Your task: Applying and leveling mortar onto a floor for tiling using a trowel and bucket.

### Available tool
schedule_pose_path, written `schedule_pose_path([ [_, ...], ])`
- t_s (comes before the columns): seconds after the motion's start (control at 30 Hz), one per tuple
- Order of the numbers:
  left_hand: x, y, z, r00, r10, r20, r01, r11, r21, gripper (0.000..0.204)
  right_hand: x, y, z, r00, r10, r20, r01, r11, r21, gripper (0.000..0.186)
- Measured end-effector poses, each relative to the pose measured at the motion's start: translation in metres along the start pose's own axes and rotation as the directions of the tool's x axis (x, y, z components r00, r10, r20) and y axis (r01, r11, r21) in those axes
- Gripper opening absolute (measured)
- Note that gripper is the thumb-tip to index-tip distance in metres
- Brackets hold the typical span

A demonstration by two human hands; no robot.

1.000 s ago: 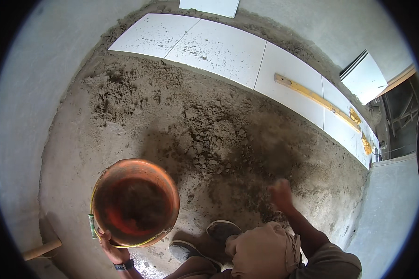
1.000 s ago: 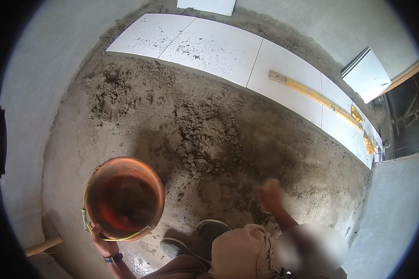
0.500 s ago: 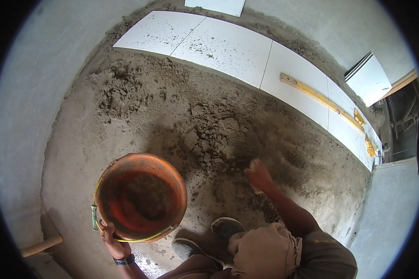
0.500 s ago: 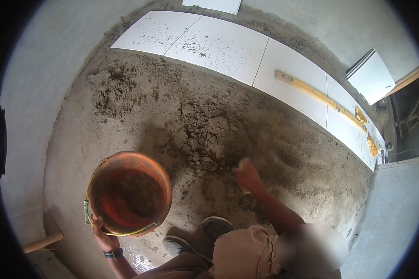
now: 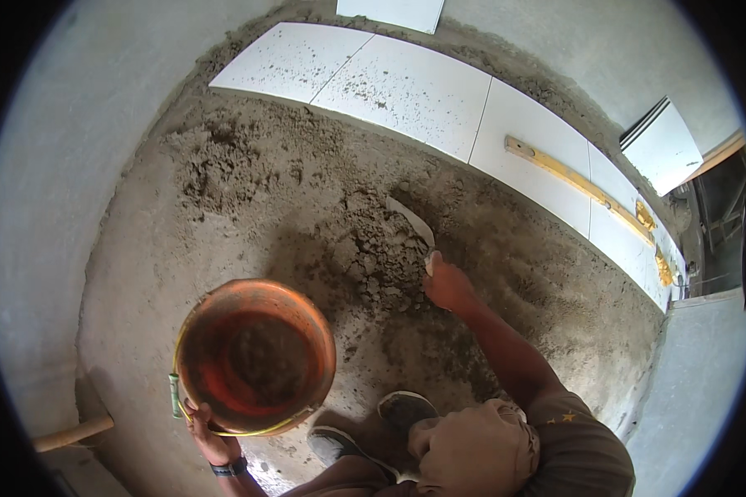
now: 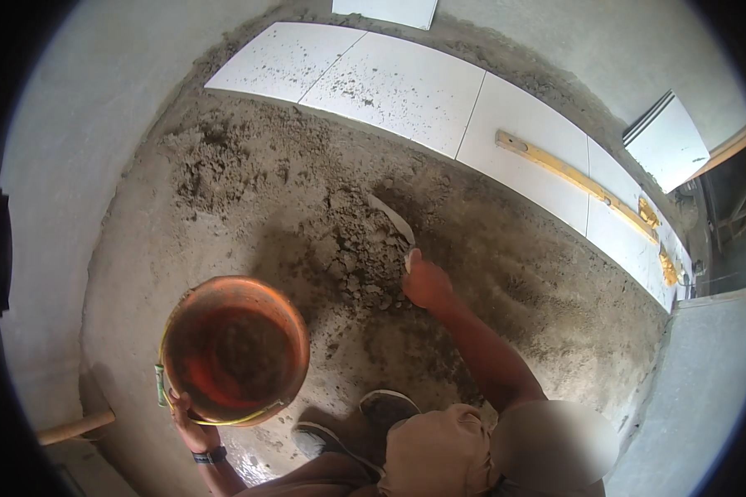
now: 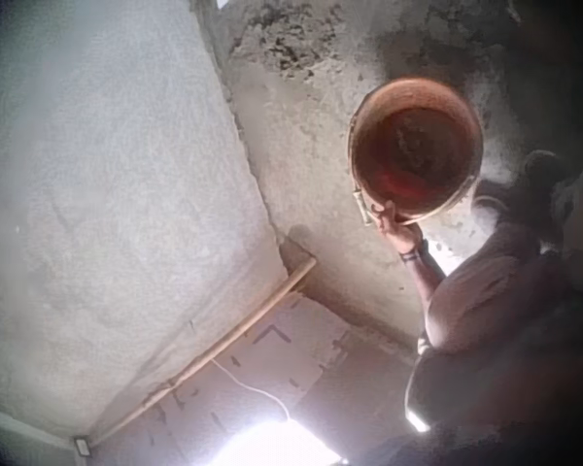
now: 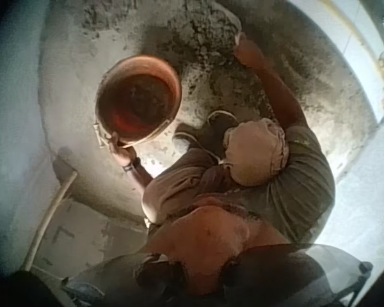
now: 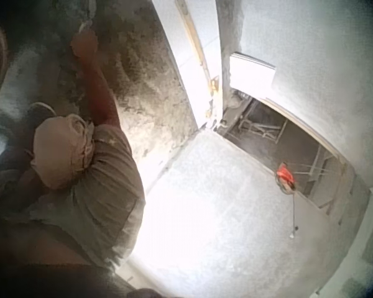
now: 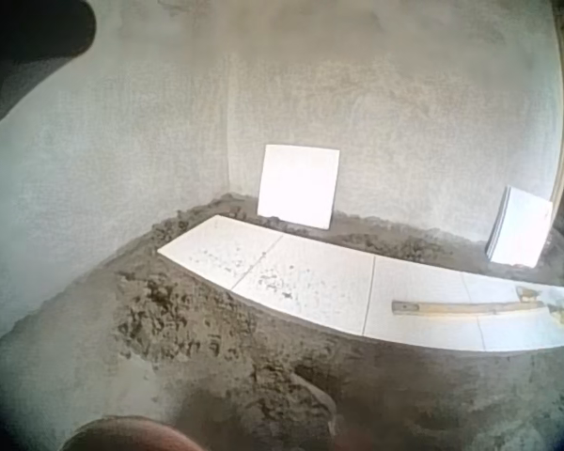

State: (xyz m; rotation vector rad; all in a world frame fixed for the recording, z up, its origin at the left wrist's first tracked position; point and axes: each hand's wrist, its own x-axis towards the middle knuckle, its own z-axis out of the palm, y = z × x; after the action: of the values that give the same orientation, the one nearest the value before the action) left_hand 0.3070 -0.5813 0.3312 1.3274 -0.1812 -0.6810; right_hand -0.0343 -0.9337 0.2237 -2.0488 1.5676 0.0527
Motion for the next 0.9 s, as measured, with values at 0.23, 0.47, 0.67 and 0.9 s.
schedule_pose_path([
  [0.23,-0.004,0.001,-0.009,0.998,-0.022,-0.054,0.022,1.000,-0.006,0.023,-0.011,-0.016,0.002,0.992,-0.022,-0.121,0.025,0.999,0.020,0.046],
  [0.47,-0.013,0.001,-0.019,0.992,-0.071,-0.104,0.064,0.995,-0.071,0.021,-0.021,-0.019,-0.004,1.000,-0.031,-0.001,0.031,0.996,0.089,0.040],
  [0.67,-0.015,0.015,-0.003,0.993,-0.075,-0.092,0.083,0.993,0.085,0.023,-0.006,0.058,-0.033,0.988,-0.077,-0.130,0.117,0.936,0.332,0.035],
  [0.9,-0.013,0.017,0.022,0.996,-0.051,-0.073,0.059,0.993,0.105,0.020,0.049,0.144,-0.031,0.808,0.162,0.566,-0.573,0.437,0.693,0.030],
])
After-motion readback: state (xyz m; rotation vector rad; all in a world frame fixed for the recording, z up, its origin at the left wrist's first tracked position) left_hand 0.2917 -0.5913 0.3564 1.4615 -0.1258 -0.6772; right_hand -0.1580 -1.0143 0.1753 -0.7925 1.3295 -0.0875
